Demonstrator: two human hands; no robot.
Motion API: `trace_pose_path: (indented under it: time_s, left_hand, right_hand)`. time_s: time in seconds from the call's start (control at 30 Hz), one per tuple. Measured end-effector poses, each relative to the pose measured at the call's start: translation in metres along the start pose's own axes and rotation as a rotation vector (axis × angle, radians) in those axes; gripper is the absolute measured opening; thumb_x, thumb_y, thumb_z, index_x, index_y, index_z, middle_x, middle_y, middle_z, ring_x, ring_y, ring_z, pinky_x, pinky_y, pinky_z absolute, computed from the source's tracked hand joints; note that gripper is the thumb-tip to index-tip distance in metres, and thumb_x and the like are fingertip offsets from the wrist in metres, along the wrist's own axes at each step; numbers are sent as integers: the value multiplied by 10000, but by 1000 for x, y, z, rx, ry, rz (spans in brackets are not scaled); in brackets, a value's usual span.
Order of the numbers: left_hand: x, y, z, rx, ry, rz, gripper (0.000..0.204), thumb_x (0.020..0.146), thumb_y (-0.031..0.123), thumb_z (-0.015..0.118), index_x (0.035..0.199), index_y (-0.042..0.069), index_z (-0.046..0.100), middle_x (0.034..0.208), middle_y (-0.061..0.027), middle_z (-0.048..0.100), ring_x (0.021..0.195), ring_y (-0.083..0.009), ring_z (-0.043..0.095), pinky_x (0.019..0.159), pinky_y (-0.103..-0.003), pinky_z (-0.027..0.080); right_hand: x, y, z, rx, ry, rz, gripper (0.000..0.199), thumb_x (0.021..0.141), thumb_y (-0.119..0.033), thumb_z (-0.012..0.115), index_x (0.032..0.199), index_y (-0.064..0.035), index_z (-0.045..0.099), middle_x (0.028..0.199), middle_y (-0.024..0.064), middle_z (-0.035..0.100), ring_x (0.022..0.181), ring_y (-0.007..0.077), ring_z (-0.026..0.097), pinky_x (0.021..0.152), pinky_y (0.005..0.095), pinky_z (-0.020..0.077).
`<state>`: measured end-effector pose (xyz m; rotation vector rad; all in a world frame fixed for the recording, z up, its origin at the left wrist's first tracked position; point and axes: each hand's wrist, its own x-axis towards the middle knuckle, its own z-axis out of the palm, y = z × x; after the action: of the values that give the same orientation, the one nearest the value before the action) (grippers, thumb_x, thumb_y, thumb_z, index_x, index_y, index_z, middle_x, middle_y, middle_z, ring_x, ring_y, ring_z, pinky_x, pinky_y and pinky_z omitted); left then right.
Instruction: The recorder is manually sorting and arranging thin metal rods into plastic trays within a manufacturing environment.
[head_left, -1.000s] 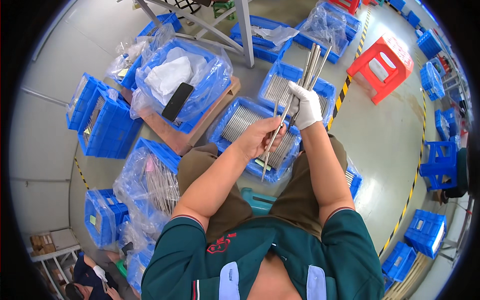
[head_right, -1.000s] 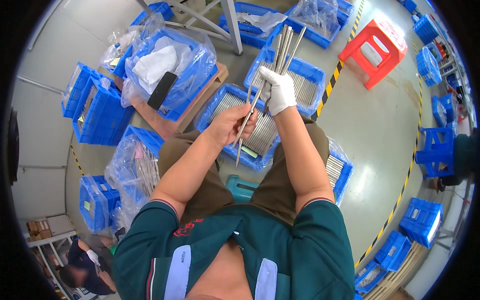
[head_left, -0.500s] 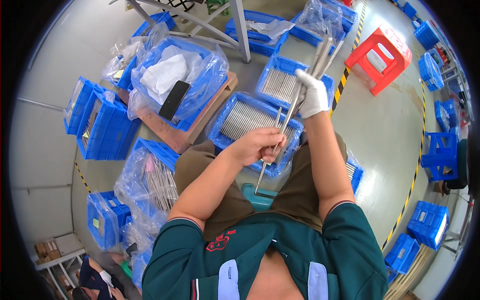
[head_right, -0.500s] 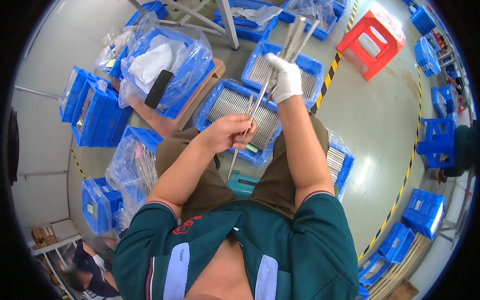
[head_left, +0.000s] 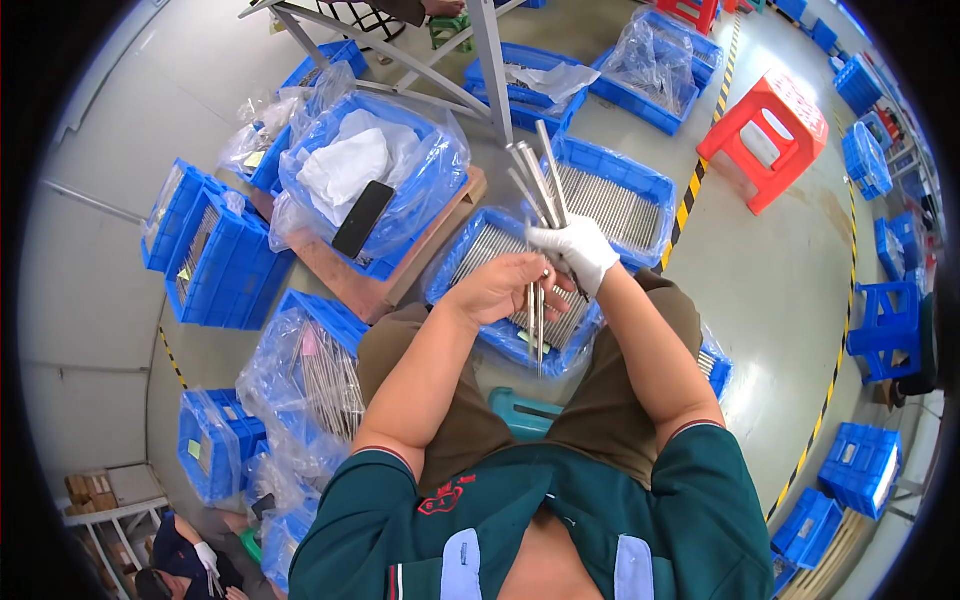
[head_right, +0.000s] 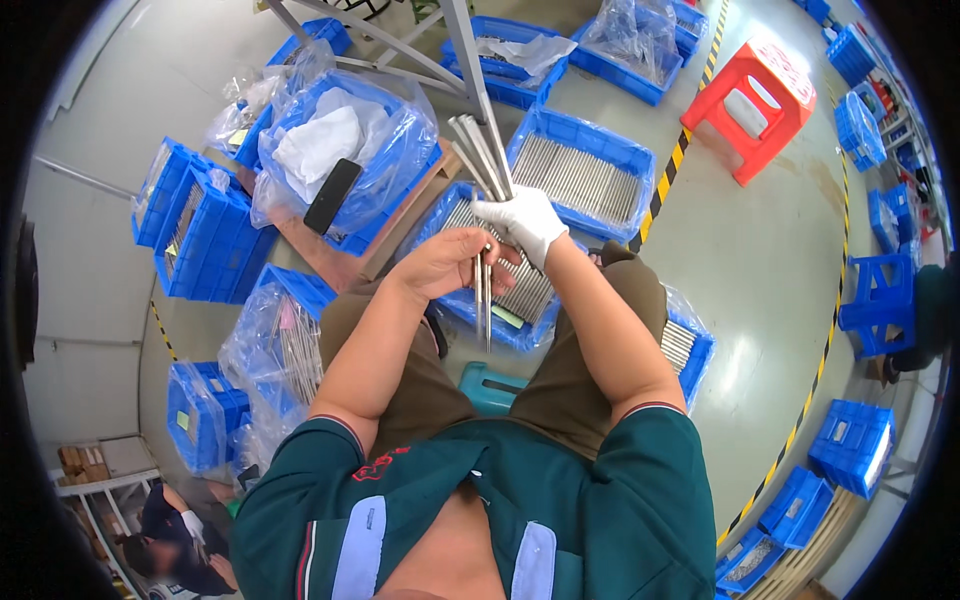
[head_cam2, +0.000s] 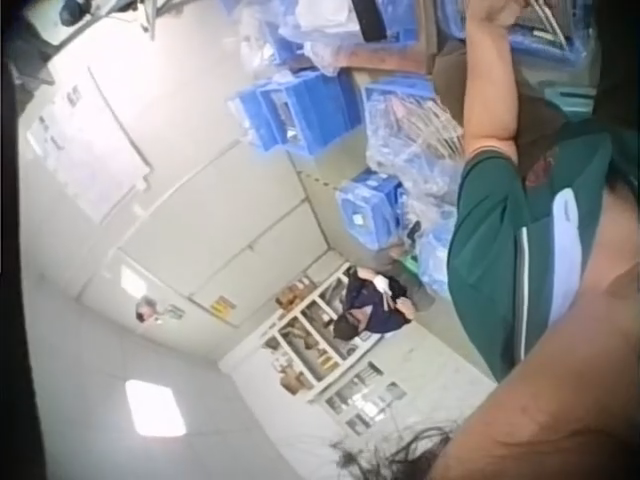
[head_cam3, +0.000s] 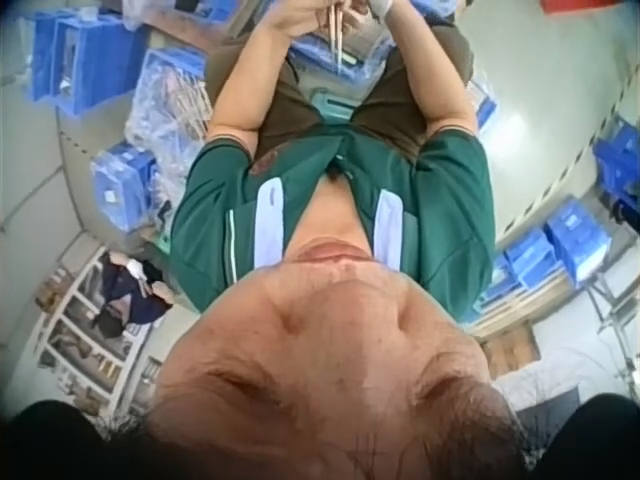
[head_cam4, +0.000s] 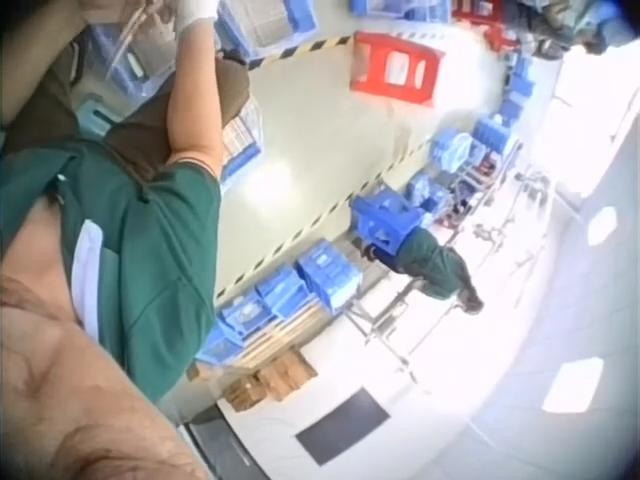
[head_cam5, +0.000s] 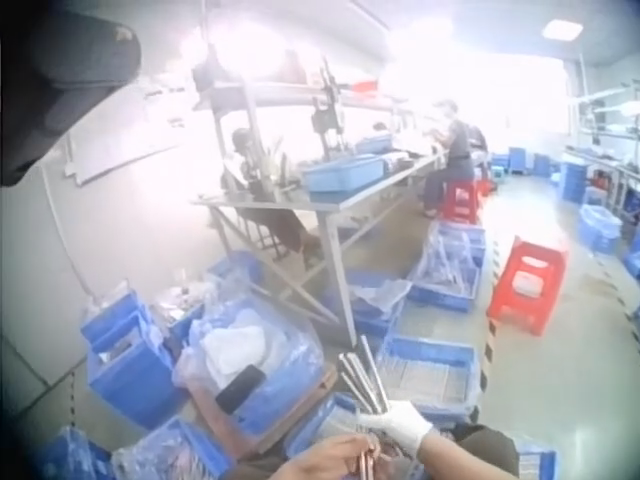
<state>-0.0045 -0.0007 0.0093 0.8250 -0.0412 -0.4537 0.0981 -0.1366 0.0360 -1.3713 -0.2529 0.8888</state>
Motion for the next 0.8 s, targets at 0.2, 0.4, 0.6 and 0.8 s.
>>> trace_pose_path:
  time_s: [0.2, 0.4, 0.6, 0.8]
  left_hand:
    - [-5, 1, 2, -35, -80, -13, 318, 923, 343, 519, 904, 30, 568, 1093, -161, 554, 811, -204, 605, 666, -328, 514]
    - [-8, 0, 9, -83, -8, 96, 332, 902, 347, 559, 925, 16, 576, 1078, -117, 539, 854, -190, 594, 707, -342, 521]
    - [-2, 0, 8, -39, 36, 75, 308, 897, 315, 575, 916, 8, 591, 895, -59, 564, 741, -140, 559, 666, -308, 502]
    - [-3, 11, -14, 218, 512, 265, 232, 910, 247, 556, 863, 28, 621, 708, -21, 555, 652, -117, 536, 609, -261, 451]
  right_hand:
    - [3, 9, -1, 143, -86, 39, 139, 772, -104, 696, 795, -50, 569, 547, -10, 482, 423, 69, 416, 378, 215, 294]
    - [10, 4, -5, 253, -77, -11, 155, 776, -98, 680, 726, -66, 537, 513, -28, 411, 399, 69, 342, 376, 229, 225]
    - [11, 1, 6, 1, -3, -74, 187, 796, -192, 688, 815, -42, 577, 603, -11, 502, 461, 71, 417, 419, 220, 320]
    - [4, 1, 8, -458, 117, -149, 217, 836, -226, 598, 856, -11, 583, 590, 49, 569, 486, 107, 531, 457, 253, 418]
